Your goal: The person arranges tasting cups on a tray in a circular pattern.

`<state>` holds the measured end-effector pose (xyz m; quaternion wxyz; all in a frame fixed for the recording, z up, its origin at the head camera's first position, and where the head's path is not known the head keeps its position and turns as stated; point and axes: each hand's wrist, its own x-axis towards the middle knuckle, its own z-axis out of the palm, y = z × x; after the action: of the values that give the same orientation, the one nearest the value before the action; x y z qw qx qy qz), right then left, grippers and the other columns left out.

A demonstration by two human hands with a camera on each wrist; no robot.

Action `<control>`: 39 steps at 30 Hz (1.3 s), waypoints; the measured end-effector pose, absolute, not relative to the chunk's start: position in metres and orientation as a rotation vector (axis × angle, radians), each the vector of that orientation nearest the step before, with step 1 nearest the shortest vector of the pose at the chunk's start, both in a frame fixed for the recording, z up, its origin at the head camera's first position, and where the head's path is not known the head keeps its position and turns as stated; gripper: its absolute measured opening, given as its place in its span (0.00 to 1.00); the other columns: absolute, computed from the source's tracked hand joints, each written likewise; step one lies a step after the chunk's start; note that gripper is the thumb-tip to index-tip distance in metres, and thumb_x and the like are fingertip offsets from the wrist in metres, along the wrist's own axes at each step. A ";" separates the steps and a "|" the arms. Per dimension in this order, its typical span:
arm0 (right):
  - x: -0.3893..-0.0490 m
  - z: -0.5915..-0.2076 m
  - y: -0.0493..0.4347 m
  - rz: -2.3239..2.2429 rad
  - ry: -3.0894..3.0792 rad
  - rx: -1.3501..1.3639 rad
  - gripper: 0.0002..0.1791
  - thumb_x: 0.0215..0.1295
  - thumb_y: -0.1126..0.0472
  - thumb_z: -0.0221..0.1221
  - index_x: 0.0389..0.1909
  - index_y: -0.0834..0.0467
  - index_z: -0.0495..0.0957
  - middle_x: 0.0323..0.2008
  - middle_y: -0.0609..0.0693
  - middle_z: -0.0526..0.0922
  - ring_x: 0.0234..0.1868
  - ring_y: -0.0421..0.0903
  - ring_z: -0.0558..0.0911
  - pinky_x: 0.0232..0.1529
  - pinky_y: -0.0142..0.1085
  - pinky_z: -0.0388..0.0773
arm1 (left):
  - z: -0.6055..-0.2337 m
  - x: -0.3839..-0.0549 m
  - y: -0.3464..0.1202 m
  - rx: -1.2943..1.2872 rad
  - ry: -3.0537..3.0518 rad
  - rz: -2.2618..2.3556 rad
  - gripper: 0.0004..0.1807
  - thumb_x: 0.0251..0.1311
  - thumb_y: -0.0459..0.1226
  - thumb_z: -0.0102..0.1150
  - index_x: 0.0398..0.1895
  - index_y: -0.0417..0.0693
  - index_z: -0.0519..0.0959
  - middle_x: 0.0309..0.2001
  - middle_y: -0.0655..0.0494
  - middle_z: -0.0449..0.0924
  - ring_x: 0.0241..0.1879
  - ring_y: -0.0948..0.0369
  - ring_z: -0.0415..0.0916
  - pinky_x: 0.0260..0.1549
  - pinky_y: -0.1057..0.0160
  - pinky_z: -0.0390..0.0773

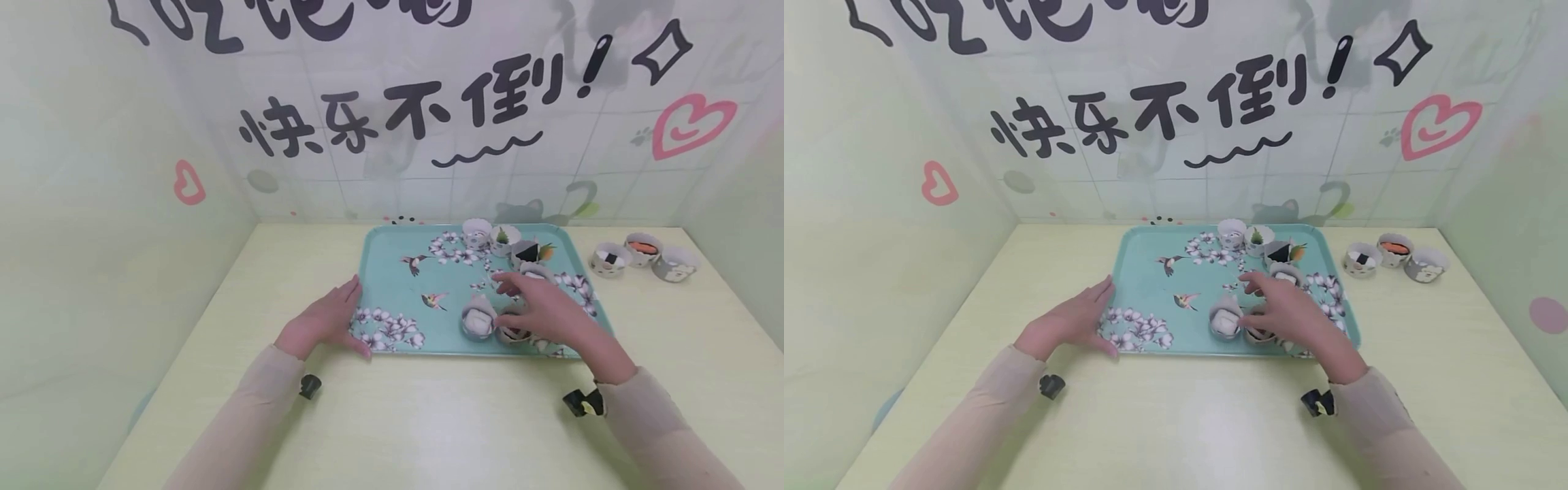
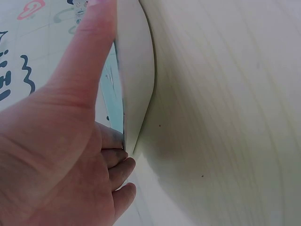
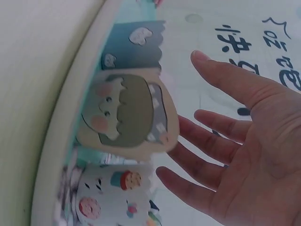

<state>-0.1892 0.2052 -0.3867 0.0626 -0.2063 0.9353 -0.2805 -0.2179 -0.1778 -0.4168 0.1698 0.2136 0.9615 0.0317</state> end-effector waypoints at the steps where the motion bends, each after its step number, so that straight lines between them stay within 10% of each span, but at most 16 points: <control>1: -0.190 -0.385 0.208 -0.864 2.830 -0.607 0.38 0.60 0.55 0.70 0.69 0.61 0.67 0.57 0.60 0.82 0.60 0.59 0.80 0.57 0.55 0.81 | -0.417 -0.218 -0.178 0.608 2.730 0.091 0.79 0.32 0.70 0.72 0.78 0.32 0.43 0.80 0.36 0.37 0.79 0.41 0.43 0.78 0.47 0.54; 39: -0.212 -0.379 0.333 -1.105 3.044 0.065 0.41 0.70 0.44 0.59 0.71 0.69 0.59 0.65 0.74 0.69 0.64 0.73 0.70 0.57 0.65 0.74 | -0.421 -0.219 -0.179 0.585 2.723 0.118 0.80 0.31 0.71 0.71 0.79 0.34 0.40 0.81 0.38 0.35 0.80 0.42 0.42 0.78 0.48 0.53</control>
<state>-0.2121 0.3330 -0.3795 -0.0485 0.0200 0.9387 -0.3407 -0.2190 -0.1792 -0.4208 0.1763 0.2064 0.9615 0.0417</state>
